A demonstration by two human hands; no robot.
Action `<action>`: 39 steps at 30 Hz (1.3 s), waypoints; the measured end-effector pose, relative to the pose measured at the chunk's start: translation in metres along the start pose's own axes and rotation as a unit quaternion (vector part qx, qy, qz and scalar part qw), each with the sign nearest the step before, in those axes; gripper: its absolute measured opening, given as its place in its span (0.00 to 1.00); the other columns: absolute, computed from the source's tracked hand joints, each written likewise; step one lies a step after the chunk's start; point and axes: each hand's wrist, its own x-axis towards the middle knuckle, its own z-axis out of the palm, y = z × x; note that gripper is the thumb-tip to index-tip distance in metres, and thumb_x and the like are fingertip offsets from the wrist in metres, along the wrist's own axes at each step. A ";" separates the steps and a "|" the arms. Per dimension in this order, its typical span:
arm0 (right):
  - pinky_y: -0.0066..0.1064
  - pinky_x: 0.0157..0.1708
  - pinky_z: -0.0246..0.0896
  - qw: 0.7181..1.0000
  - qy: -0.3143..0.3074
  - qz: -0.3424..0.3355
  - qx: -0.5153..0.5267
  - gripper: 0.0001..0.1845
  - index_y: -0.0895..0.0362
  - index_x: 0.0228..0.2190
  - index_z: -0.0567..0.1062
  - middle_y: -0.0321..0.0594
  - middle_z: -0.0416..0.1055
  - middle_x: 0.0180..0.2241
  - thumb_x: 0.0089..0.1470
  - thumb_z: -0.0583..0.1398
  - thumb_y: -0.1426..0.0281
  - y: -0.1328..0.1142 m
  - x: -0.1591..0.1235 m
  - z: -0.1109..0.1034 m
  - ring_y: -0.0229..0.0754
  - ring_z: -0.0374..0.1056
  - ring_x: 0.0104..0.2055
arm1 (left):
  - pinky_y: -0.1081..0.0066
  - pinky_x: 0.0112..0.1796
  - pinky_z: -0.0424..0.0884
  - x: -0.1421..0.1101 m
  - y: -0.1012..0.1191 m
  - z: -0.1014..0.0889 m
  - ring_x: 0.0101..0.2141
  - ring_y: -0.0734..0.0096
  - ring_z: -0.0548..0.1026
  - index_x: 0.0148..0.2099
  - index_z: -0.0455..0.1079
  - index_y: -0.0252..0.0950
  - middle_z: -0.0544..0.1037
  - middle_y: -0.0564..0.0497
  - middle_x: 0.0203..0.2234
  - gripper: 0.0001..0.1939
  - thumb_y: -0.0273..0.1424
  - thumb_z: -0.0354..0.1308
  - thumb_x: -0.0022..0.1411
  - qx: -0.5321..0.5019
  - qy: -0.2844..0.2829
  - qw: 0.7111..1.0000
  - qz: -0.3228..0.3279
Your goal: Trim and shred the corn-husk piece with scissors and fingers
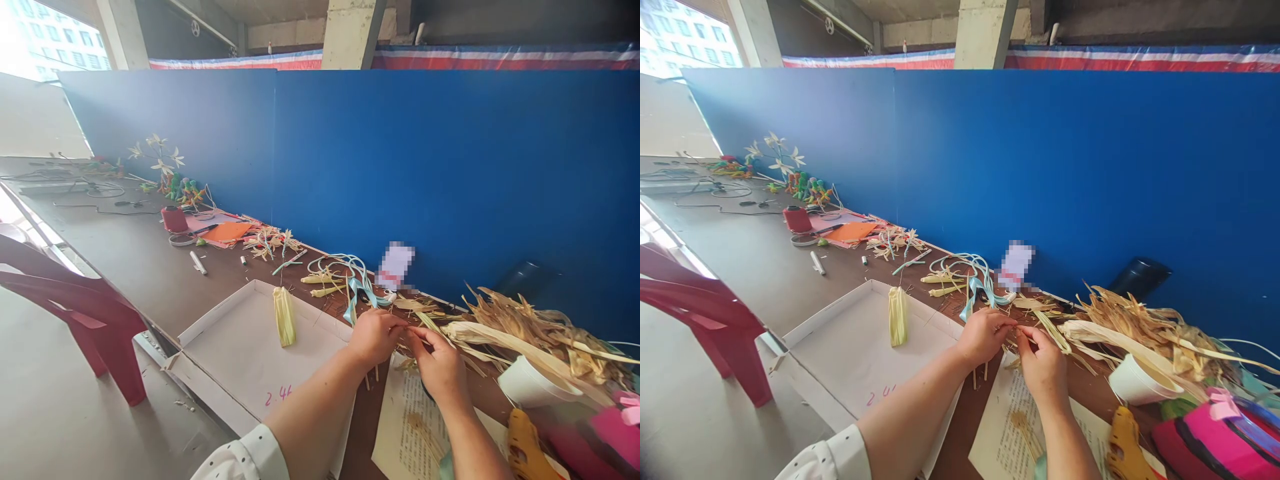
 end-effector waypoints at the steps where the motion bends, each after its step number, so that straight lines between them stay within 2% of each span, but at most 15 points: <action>1: 0.39 0.37 0.63 1.000 0.000 -0.002 -0.006 0.20 0.53 0.32 0.78 0.45 0.78 0.33 0.50 0.55 0.52 0.001 0.000 0.000 0.51 0.72 0.34 | 0.67 0.43 0.69 0.000 0.000 0.001 0.36 0.65 0.75 0.39 0.78 0.41 0.80 0.48 0.34 0.11 0.29 0.53 0.59 0.006 0.001 1.000 0.000; 11: 0.40 0.35 0.61 0.998 0.011 -0.005 -0.065 0.18 0.54 0.31 0.76 0.47 0.77 0.32 0.52 0.53 0.55 0.005 -0.001 0.004 0.51 0.70 0.34 | 0.62 0.41 0.68 -0.001 -0.003 0.006 0.35 0.60 0.75 0.35 0.76 0.38 0.79 0.47 0.31 0.08 0.27 0.55 0.55 0.103 0.038 0.993 -0.029; 16: 0.40 0.35 0.61 0.998 0.025 0.016 -0.060 0.20 0.55 0.31 0.76 0.48 0.77 0.31 0.51 0.53 0.54 0.003 0.001 0.001 0.52 0.70 0.33 | 0.62 0.41 0.69 0.002 -0.005 0.001 0.37 0.59 0.75 0.39 0.76 0.38 0.80 0.45 0.34 0.11 0.27 0.53 0.58 0.077 0.041 0.995 -0.048; 19: 0.41 0.34 0.61 0.997 0.042 0.036 -0.057 0.21 0.55 0.31 0.77 0.48 0.77 0.30 0.50 0.54 0.53 0.004 0.001 -0.002 0.52 0.70 0.32 | 0.62 0.45 0.69 0.003 -0.005 -0.003 0.42 0.59 0.74 0.47 0.74 0.39 0.79 0.45 0.41 0.14 0.31 0.54 0.59 0.042 0.038 0.998 -0.031; 22: 0.39 0.32 0.62 0.997 0.051 0.043 -0.049 0.21 0.55 0.31 0.78 0.48 0.77 0.29 0.49 0.54 0.53 0.004 0.002 -0.005 0.52 0.70 0.31 | 0.62 0.49 0.66 0.002 -0.003 -0.006 0.46 0.61 0.72 0.50 0.73 0.42 0.77 0.48 0.46 0.16 0.32 0.57 0.58 0.026 0.028 0.999 0.019; 26: 0.39 0.31 0.62 0.998 0.047 0.026 -0.043 0.22 0.56 0.31 0.78 0.48 0.77 0.29 0.49 0.54 0.52 0.002 0.001 -0.004 0.52 0.71 0.31 | 0.61 0.51 0.64 0.000 -0.001 -0.007 0.46 0.64 0.71 0.49 0.74 0.46 0.78 0.52 0.44 0.15 0.34 0.58 0.58 0.045 0.011 0.997 0.054; 32: 0.37 0.32 0.61 0.999 0.004 0.017 -0.036 0.21 0.55 0.31 0.77 0.45 0.77 0.30 0.50 0.53 0.53 -0.004 0.000 -0.001 0.49 0.71 0.31 | 0.50 0.58 0.48 -0.002 -0.002 -0.006 0.51 0.64 0.66 0.42 0.76 0.51 0.78 0.58 0.45 0.09 0.38 0.56 0.61 0.097 0.037 0.993 0.061; 35: 0.37 0.32 0.61 0.999 -0.009 0.028 -0.039 0.21 0.54 0.30 0.76 0.45 0.77 0.29 0.49 0.53 0.52 -0.005 -0.001 -0.001 0.49 0.71 0.31 | 0.49 0.60 0.41 -0.002 -0.003 -0.006 0.54 0.64 0.64 0.40 0.76 0.52 0.78 0.59 0.45 0.08 0.38 0.56 0.61 0.114 0.030 0.991 0.065; 39: 0.36 0.30 0.59 0.997 -0.020 0.042 -0.060 0.22 0.54 0.30 0.76 0.44 0.76 0.28 0.49 0.53 0.51 -0.005 0.000 -0.003 0.49 0.70 0.30 | 0.48 0.61 0.36 -0.002 -0.003 -0.007 0.56 0.64 0.62 0.39 0.76 0.50 0.77 0.59 0.46 0.09 0.37 0.54 0.62 0.138 0.018 0.987 0.078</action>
